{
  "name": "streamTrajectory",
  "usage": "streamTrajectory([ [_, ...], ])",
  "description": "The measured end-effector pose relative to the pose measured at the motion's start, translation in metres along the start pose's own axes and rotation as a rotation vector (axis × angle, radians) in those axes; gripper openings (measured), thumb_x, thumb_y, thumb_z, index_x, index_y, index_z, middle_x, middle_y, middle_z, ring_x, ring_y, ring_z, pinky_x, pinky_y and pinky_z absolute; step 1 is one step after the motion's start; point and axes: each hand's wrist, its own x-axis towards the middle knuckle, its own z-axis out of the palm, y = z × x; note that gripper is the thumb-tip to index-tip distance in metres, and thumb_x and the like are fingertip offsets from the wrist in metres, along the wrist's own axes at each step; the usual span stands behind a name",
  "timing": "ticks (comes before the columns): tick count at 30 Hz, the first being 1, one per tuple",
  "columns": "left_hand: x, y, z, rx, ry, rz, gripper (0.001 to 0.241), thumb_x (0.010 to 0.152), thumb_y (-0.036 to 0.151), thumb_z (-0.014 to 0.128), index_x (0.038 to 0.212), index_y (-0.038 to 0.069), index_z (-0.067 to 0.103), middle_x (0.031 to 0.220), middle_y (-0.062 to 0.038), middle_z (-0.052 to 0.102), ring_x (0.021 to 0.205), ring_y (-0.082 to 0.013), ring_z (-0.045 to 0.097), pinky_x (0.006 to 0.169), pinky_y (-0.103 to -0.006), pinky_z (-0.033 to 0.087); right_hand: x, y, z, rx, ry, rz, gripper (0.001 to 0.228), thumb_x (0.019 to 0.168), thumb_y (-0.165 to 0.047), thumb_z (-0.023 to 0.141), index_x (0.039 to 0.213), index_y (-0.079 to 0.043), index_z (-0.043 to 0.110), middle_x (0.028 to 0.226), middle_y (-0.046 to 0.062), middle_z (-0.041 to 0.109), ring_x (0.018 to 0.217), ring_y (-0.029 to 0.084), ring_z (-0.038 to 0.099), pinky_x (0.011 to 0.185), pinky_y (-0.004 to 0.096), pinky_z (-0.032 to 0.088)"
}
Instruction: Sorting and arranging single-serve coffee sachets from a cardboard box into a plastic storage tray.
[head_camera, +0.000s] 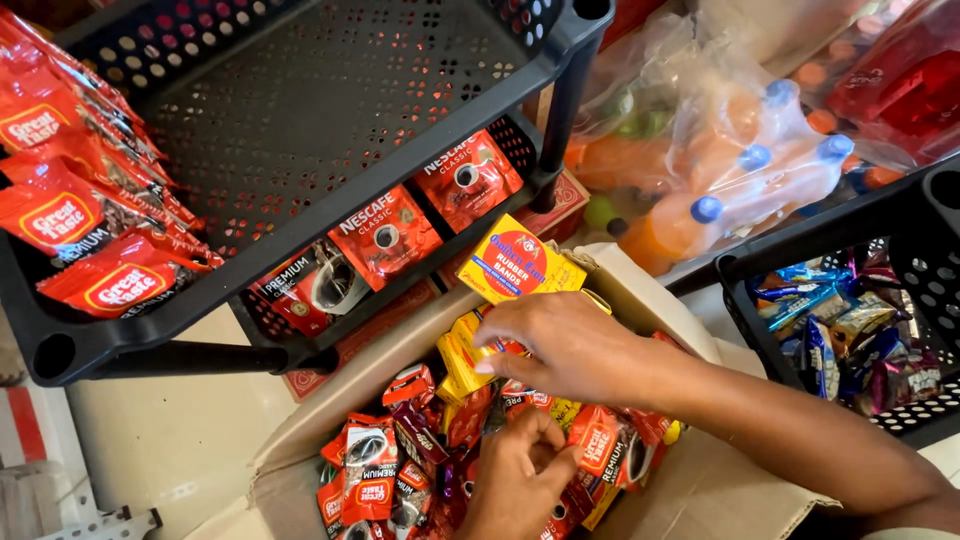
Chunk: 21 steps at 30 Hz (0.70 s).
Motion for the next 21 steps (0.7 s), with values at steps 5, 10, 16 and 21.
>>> streamTrajectory([
  [5, 0.007, -0.012, -0.032, -0.292, 0.072, 0.103, 0.008, 0.082, 0.003, 0.076, 0.084, 0.003, 0.067, 0.076, -0.003, 0.072, 0.07, -0.0073, 0.067, 0.063, -0.0244, 0.055, 0.001, 0.016, 0.006, 0.442, 0.127, 0.054, 0.046, 0.092, -0.042, 0.07, 0.12, -0.005, 0.069, 0.107, 0.01, 0.076, 0.101, 0.022, 0.072, 0.088, 0.037, 0.056],
  [10, -0.005, 0.016, -0.095, -0.273, 0.338, 0.158, 0.011, 0.085, 0.004, 0.079, 0.085, 0.002, 0.068, 0.073, -0.004, 0.069, 0.066, -0.0077, 0.062, 0.06, -0.024, 0.051, 0.01, 0.027, 0.023, 0.88, 0.055, 0.023, 0.059, 0.093, -0.042, 0.068, 0.135, -0.002, 0.06, 0.115, 0.007, 0.07, 0.11, 0.013, 0.065, 0.098, 0.034, 0.054],
  [16, -0.016, 0.028, -0.117, -0.39, 0.49, 0.261, 0.015, 0.084, 0.002, 0.078, 0.094, -0.001, 0.067, 0.081, -0.005, 0.074, 0.07, -0.0088, 0.066, 0.063, -0.024, 0.053, 0.008, 0.008, 0.031, 0.696, -0.283, 0.089, 0.063, 0.076, -0.034, 0.086, 0.126, -0.001, 0.066, 0.1, 0.009, 0.072, 0.09, 0.016, 0.063, 0.079, 0.036, 0.053],
  [21, -0.016, 0.052, -0.12, -0.349, 0.501, 0.328, 0.042, 0.08, 0.004, 0.077, 0.118, 0.003, 0.061, 0.093, -0.001, 0.074, 0.08, -0.0061, 0.068, 0.072, -0.0227, 0.058, 0.012, 0.02, 0.048, 0.937, -0.236, 0.123, 0.07, 0.075, -0.026, 0.088, 0.134, -0.003, 0.06, 0.107, 0.003, 0.073, 0.097, 0.013, 0.067, 0.088, 0.033, 0.057],
])
